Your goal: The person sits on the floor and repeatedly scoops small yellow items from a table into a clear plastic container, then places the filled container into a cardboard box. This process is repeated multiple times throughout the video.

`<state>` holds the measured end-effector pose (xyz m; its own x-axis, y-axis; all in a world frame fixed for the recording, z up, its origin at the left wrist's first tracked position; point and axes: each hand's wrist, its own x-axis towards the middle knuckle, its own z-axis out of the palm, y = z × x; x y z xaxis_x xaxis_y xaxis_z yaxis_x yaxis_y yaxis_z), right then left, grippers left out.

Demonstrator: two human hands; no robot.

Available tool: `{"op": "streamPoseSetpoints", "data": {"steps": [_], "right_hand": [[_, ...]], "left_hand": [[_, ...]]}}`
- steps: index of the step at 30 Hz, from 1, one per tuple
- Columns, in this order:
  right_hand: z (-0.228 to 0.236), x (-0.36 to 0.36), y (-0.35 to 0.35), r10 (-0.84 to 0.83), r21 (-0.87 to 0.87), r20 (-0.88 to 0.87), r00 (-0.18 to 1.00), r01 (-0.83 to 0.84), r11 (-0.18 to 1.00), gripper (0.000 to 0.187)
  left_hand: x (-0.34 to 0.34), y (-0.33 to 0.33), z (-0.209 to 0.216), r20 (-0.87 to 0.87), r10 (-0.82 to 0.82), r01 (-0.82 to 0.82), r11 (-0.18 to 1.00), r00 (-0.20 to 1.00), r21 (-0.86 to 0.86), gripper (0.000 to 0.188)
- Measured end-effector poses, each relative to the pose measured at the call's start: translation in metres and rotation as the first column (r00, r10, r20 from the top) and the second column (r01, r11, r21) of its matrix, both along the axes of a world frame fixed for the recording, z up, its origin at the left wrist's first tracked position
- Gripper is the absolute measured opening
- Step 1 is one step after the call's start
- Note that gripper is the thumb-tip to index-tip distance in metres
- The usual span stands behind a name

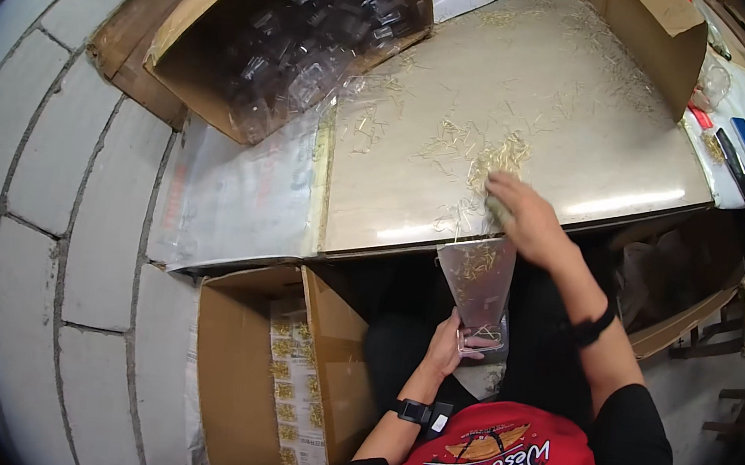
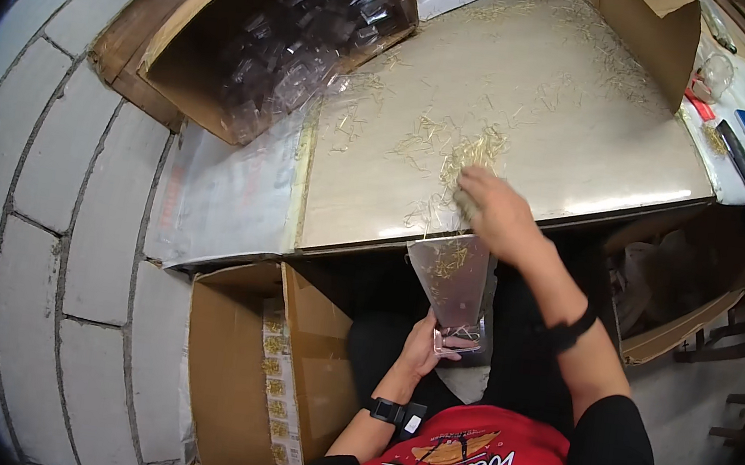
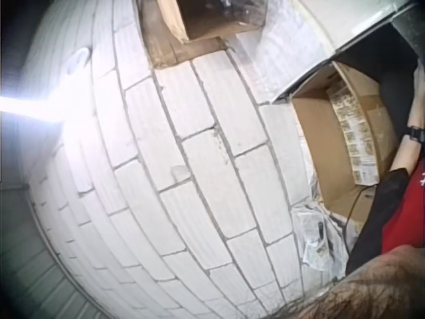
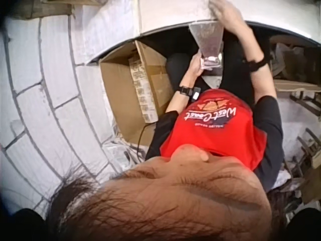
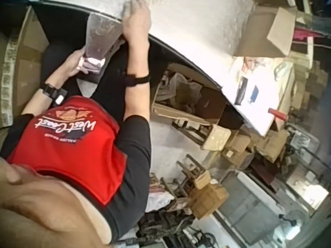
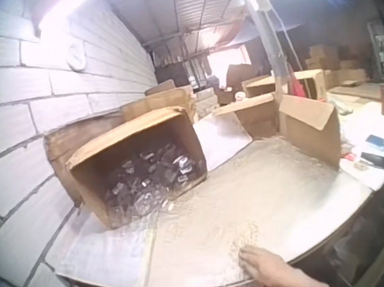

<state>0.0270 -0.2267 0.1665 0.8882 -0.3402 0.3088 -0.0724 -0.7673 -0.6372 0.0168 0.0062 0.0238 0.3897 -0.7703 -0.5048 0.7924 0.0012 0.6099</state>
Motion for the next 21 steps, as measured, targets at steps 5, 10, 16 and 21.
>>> {"op": "streamPoseSetpoints", "data": {"steps": [5, 10, 16, 21], "right_hand": [[-0.025, 0.018, 0.013, -0.036, -0.273, 0.023, 0.999, 0.041, 0.961, 0.045], [-0.016, -0.015, 0.054, 0.018, -0.246, -0.036, 0.999, -0.027, 0.969, 0.048], [-0.017, -0.012, 0.036, 0.03, -0.346, -0.02, 0.999, -0.035, 0.938, 0.041], [-0.013, -0.027, 0.031, -0.11, -0.371, -0.007, 0.994, 0.099, 0.923, 0.04]], "left_hand": [[0.003, -0.005, -0.011, -0.011, -0.002, 0.002, 1.0, 1.0, -0.008, 0.058], [0.001, 0.001, -0.025, -0.009, 0.047, -0.047, 0.999, 0.999, 0.001, 0.06], [0.0, -0.008, -0.032, 0.019, 0.004, -0.004, 1.0, 1.0, 0.002, 0.051], [-0.006, 0.0, -0.028, -0.021, 0.012, -0.013, 0.999, 1.0, -0.044, 0.049]]}}
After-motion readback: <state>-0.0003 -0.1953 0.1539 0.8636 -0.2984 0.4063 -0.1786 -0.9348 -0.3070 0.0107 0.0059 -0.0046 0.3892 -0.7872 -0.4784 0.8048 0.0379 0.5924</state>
